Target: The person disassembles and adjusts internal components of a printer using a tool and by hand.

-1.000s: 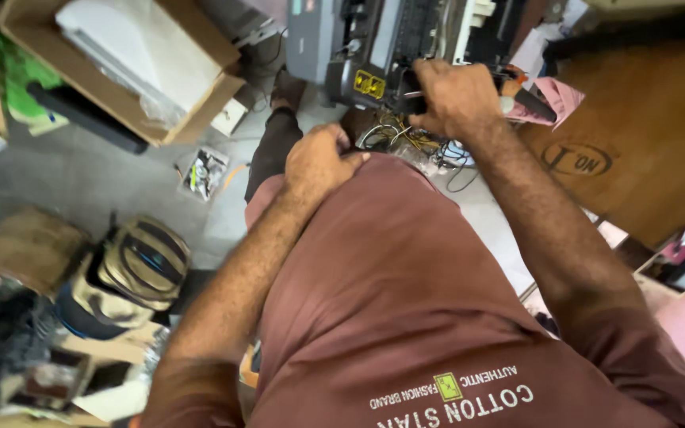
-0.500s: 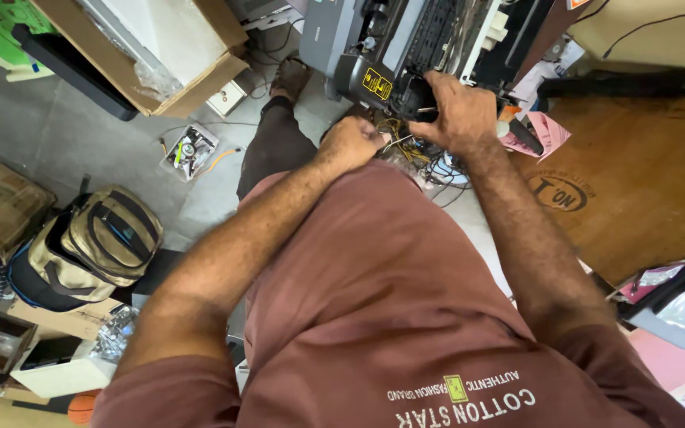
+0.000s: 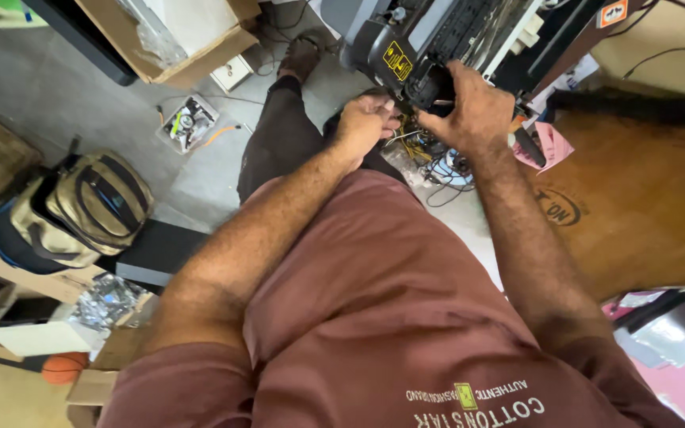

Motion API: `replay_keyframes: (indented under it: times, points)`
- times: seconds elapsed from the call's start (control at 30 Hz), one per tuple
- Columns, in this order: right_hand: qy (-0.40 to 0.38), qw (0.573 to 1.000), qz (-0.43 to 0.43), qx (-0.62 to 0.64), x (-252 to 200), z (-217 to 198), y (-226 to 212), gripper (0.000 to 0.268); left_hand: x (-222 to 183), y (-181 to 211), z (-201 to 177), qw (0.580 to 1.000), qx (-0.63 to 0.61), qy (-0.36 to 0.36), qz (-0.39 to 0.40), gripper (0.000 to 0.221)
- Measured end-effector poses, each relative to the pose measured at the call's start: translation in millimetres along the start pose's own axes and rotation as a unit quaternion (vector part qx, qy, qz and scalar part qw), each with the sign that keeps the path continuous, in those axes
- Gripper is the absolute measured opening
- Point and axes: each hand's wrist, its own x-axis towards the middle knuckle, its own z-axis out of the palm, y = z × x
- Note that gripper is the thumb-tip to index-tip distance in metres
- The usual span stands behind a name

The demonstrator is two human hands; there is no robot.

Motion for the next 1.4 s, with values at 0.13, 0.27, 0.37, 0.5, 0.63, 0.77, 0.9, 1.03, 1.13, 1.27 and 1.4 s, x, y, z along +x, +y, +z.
replay_keyframes:
  times: [0.13,0.27,0.37,0.5,0.63,0.77,0.9,1.03,1.13,1.27,1.4]
  points:
    - [-0.014,1.0,0.016,-0.019,5,-7,-10,0.078,7,5,5,1.0,-0.025,-0.004,-0.016,0.033]
    - [-0.155,0.973,0.109,-0.131,27,-19,-30,0.094,7,11,6,0.998,-0.056,-0.021,-0.021,0.033]
    - [-0.248,0.94,0.174,-0.157,46,-25,-43,0.105,11,6,10,0.996,-0.082,-0.014,-0.04,0.031]
    - [-0.339,0.904,0.159,-0.205,59,-25,-36,0.082,30,-14,22,0.994,-0.112,0.003,-0.004,0.025]
    - [-0.216,0.96,0.08,-0.16,44,-25,-26,0.067,24,-36,26,0.993,-0.093,0.066,0.043,0.026]
    - [-0.105,0.992,-0.006,-0.071,39,-19,-10,0.056,15,-40,54,0.947,-0.139,0.107,0.269,0.031]
    - [-0.067,0.994,-0.042,-0.072,36,-19,-6,0.058,-5,-18,60,0.935,-0.128,0.121,0.307,0.04]
    - [-0.049,0.995,-0.058,-0.062,34,-17,-3,0.06,-25,-2,59,0.905,0.011,0.196,0.377,0.048]
    - [-0.051,0.995,-0.059,-0.059,33,-16,1,0.062,-21,6,61,0.881,0.03,0.213,0.421,0.046]
    - [-0.064,0.993,-0.027,-0.096,32,-15,6,0.059,-16,2,61,0.887,0.006,0.198,0.418,0.048]
    - [-0.039,0.992,-0.078,-0.09,32,-14,12,0.064,-9,-7,65,0.886,0.0,0.194,0.42,0.049]
